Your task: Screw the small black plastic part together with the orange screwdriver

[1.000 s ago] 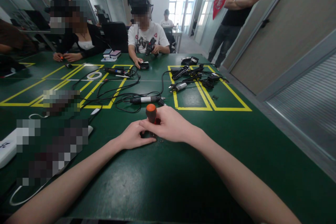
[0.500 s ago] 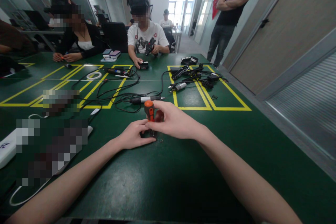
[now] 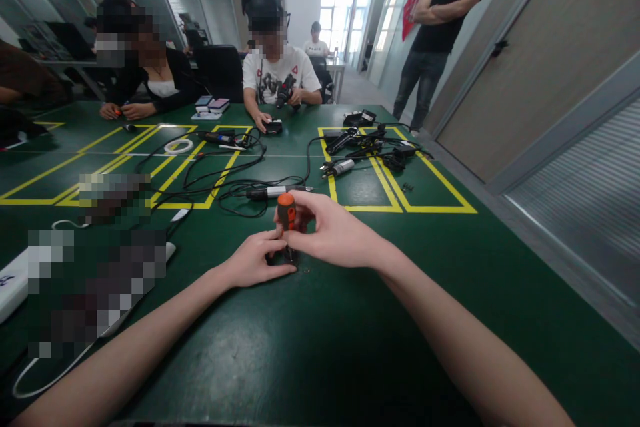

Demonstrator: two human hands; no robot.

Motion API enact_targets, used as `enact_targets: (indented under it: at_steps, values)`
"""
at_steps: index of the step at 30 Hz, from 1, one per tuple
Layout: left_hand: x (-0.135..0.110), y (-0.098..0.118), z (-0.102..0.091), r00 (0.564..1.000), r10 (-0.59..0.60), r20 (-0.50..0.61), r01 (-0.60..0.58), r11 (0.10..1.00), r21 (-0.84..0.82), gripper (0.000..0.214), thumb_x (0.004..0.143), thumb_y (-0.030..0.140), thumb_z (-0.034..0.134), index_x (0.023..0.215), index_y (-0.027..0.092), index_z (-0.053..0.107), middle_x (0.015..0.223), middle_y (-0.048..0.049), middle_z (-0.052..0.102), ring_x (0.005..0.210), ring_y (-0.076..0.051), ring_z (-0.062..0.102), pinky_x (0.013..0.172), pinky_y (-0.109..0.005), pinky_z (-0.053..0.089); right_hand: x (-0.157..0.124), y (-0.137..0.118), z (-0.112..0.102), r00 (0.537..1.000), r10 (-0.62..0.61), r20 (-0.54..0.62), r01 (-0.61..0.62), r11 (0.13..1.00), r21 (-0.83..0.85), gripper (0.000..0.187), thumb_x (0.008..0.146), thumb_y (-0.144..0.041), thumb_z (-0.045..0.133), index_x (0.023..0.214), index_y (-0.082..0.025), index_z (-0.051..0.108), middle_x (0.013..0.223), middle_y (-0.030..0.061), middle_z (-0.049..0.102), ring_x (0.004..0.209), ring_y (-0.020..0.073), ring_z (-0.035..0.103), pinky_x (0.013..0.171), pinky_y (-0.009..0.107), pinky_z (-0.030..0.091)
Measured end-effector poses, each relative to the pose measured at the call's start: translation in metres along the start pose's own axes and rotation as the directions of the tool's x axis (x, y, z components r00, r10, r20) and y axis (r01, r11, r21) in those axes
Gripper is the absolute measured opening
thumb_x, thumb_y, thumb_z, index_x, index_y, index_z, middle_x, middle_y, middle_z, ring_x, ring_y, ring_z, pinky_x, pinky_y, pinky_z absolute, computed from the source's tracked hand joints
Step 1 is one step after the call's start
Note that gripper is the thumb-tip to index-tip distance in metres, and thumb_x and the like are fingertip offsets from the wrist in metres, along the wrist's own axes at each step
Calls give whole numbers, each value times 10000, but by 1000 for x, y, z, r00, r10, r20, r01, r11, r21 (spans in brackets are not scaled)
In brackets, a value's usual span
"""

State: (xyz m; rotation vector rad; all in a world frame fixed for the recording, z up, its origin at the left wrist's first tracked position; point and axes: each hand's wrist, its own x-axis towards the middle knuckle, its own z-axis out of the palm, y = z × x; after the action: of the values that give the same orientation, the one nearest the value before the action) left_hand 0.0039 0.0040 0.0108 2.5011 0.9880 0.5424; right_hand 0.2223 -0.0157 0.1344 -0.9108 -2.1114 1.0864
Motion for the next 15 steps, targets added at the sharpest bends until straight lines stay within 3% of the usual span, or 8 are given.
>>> enact_targets:
  at_steps: [6,9,13,15]
  values:
    - [-1,-2,2,1000,-16,11,16,1000,2,282,893,463,765,1019,212,791,1029,-60,711,928,-225,683,830,-320,530,3,12,13,997,-41,-58,52,980,192,90,814,-170,674,899,-192,652,894,33,739,848,190,701,844,346,581]
    - [0,-2,2,1000,-10,-5,10,1000,-18,254,890,428,773,1020,212,789,1042,-58,718,922,-218,684,840,-322,539,1,18,22,995,-54,-86,76,959,274,86,833,-187,686,916,-191,707,958,43,754,922,202,717,899,362,583]
    - [-1,-2,3,1000,-14,-26,14,1000,-10,254,884,437,782,925,187,773,959,-56,713,861,-218,685,784,-324,542,-6,25,39,965,-24,-260,109,942,318,132,848,-258,750,969,-203,749,1004,44,740,925,200,722,886,359,600]
    - [-1,-3,4,999,10,-42,-11,1000,-23,247,878,418,794,963,187,774,1016,-66,731,927,-235,703,828,-335,548,-11,30,50,945,-3,-328,126,927,354,218,838,-243,770,1051,-212,732,964,38,754,922,204,732,912,374,608]
